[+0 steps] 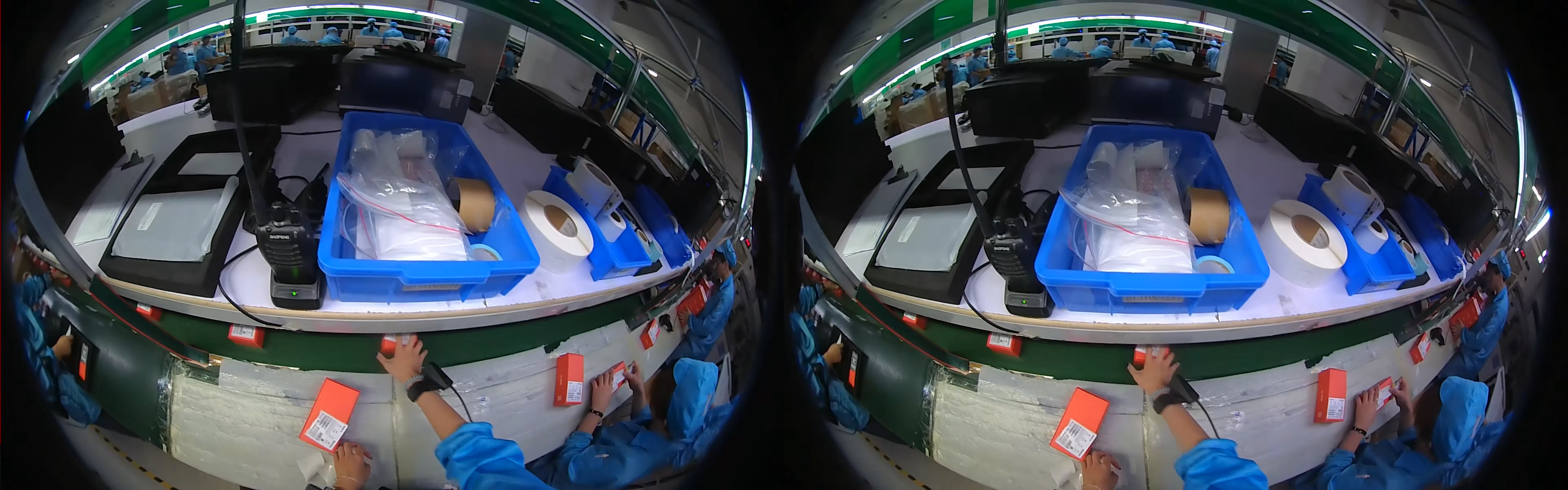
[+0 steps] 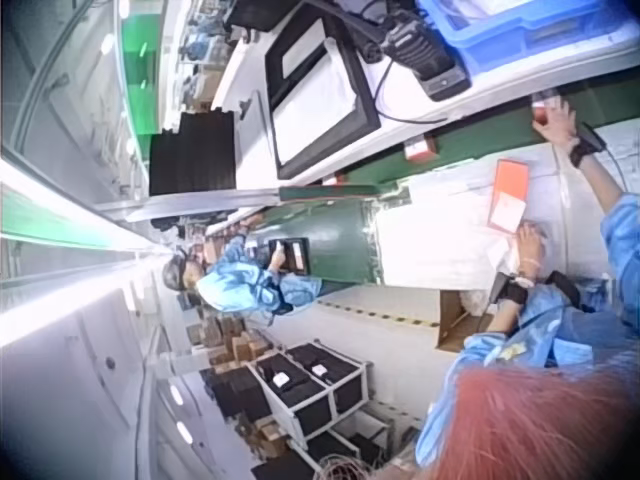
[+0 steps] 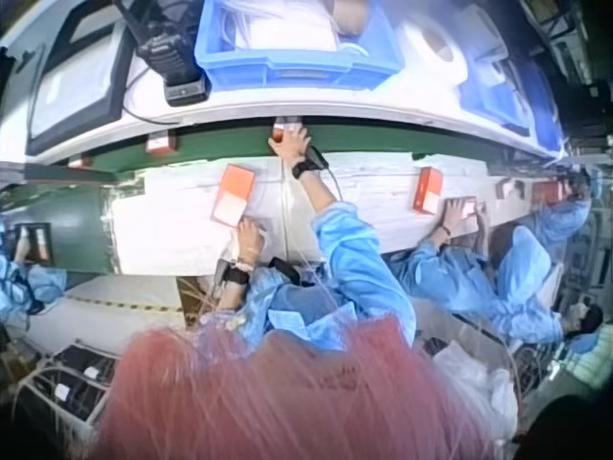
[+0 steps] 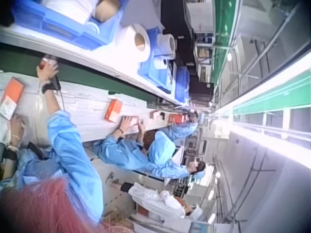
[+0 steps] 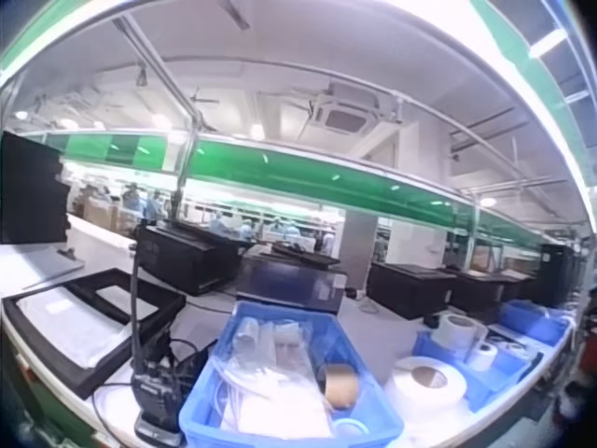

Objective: Applying stickers or labels to small red boxes on a conveyor belt.

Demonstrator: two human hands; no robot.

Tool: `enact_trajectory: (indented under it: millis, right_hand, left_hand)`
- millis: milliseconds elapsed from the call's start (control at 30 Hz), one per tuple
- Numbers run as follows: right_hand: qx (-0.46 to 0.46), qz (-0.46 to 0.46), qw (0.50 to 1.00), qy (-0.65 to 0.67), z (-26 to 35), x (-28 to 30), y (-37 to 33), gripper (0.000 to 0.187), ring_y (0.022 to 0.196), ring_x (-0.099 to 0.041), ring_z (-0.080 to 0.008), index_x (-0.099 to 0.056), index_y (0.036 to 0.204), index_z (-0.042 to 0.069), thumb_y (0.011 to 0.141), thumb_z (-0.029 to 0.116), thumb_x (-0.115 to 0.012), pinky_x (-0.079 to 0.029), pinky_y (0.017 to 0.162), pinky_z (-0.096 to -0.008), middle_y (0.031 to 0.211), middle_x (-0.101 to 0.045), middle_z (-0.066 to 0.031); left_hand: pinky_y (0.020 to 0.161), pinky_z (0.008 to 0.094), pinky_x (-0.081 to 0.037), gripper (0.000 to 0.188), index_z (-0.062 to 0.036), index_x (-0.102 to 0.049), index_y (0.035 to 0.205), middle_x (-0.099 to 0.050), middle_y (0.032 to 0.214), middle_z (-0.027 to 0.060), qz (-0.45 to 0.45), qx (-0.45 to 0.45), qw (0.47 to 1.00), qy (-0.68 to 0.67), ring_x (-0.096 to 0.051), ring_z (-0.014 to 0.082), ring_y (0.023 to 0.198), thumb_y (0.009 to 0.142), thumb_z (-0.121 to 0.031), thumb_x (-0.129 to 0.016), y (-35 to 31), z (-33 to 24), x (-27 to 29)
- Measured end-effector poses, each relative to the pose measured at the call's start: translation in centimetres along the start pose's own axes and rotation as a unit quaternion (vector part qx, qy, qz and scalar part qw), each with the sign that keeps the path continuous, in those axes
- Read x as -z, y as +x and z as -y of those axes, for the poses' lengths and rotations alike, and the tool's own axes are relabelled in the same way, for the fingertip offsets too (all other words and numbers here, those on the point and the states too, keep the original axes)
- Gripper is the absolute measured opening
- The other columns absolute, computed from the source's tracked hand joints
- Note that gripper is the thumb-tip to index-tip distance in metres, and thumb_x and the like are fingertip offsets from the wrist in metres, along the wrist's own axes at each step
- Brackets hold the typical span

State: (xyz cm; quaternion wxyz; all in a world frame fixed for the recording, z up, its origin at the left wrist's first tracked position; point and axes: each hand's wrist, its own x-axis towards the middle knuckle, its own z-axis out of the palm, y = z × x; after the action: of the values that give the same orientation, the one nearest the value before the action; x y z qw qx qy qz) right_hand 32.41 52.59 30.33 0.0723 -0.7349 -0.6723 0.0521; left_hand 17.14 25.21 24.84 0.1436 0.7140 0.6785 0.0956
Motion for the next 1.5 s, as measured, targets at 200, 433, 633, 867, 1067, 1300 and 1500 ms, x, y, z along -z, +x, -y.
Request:
enact_trajectory:
  millis: [200, 433, 633, 867, 1067, 1300, 1500]
  right_hand:
    - [-0.055, -0.073, 0.995, 0.044, -0.7, -1.6, 0.1, 0.080, 0.105, -0.042, -0.0423, -0.041, 0.133, 0.020, 0.063, 0.050, -0.069, -0.038, 0.086, -0.0489, 0.125, -0.035, -0.0335]
    - [0.012, -0.014, 0.991, 0.133, -4.1, 3.3, -16.2, 0.085, 0.101, -0.040, -0.0458, -0.041, 0.135, 0.019, 0.060, 0.043, -0.073, -0.036, 0.088, -0.0505, 0.130, -0.027, -0.0317]
    - [0.078, -0.042, 0.959, 0.268, -6.2, 4.5, -20.9, 0.051, 0.101, -0.048, -0.0342, -0.052, 0.124, 0.010, 0.075, 0.019, -0.066, -0.045, 0.081, -0.0397, 0.122, -0.045, -0.0181]
    - [0.043, 0.185, 0.789, 0.585, -6.0, 8.3, -19.8, 0.031, 0.089, -0.058, -0.0124, -0.058, 0.114, 0.003, 0.085, -0.005, -0.047, -0.044, 0.079, -0.0243, 0.099, -0.064, -0.0075]
    - [0.102, 0.264, 0.780, 0.558, -5.6, 8.6, -19.7, 0.038, 0.102, -0.055, -0.0169, -0.056, 0.120, 0.008, 0.085, -0.004, -0.047, -0.042, 0.089, -0.0281, 0.112, -0.060, -0.0079]
    - [0.111, 0.192, 0.753, 0.619, -2.3, 10.0, -20.8, 0.036, 0.101, -0.056, -0.0215, -0.057, 0.117, 0.005, 0.084, -0.005, -0.048, -0.040, 0.092, -0.0298, 0.110, -0.061, -0.0092]
    - [0.037, 0.200, 0.708, 0.676, -8.5, 7.0, -19.1, 0.033, 0.106, -0.054, -0.0181, -0.061, 0.110, 0.006, 0.081, -0.005, -0.047, -0.040, 0.093, -0.0291, 0.118, -0.057, -0.0060]
  left_hand:
    - [0.091, 0.0453, -0.037, 0.025, -0.0090, -0.062, 0.089, -0.053, 0.105, 0.0151, 0.011, 0.020, 0.990, -0.136, -0.047, 0.0333, 0.103, 0.064, -0.006, -0.057, 0.9, -0.7, 2.8]
    - [0.075, 0.0437, -0.044, 0.013, -0.0162, -0.062, 0.085, -0.058, 0.091, 0.0097, 0.028, 0.010, 0.972, -0.235, -0.056, 0.0326, 0.087, 0.072, -0.017, -0.064, 3.0, -2.0, 3.8]
    - [0.073, 0.0379, -0.048, 0.013, -0.0060, -0.060, 0.090, -0.060, 0.086, 0.0124, 0.020, -0.009, 0.952, -0.307, -0.060, 0.0283, 0.081, 0.079, -0.013, -0.060, 3.3, -3.8, 5.2]
    - [0.074, 0.0360, -0.046, 0.013, 0.0003, -0.057, 0.093, -0.059, 0.087, 0.0160, -0.015, -0.107, 0.934, -0.341, -0.059, 0.0298, 0.081, 0.086, -0.011, -0.055, 4.8, -5.9, 9.8]
    - [0.081, 0.0315, -0.045, 0.010, -0.0028, -0.057, 0.093, -0.054, 0.102, 0.0092, 0.042, -0.106, 0.838, -0.534, -0.052, 0.0222, 0.098, 0.085, -0.009, -0.057, 3.9, -5.4, 7.5]
    - [0.091, 0.0284, -0.040, 0.005, -0.0034, -0.057, 0.090, -0.053, 0.105, 0.0047, 0.081, 0.092, 0.662, -0.739, -0.052, 0.0176, 0.097, 0.086, -0.006, -0.055, 3.7, -7.1, 6.8]
    - [0.078, 0.0262, -0.042, 0.016, -0.0008, -0.061, 0.090, -0.063, 0.088, 0.0037, -0.027, 0.203, 0.554, -0.807, -0.056, 0.0143, 0.080, 0.087, -0.011, -0.049, 4.6, -4.3, 5.5]
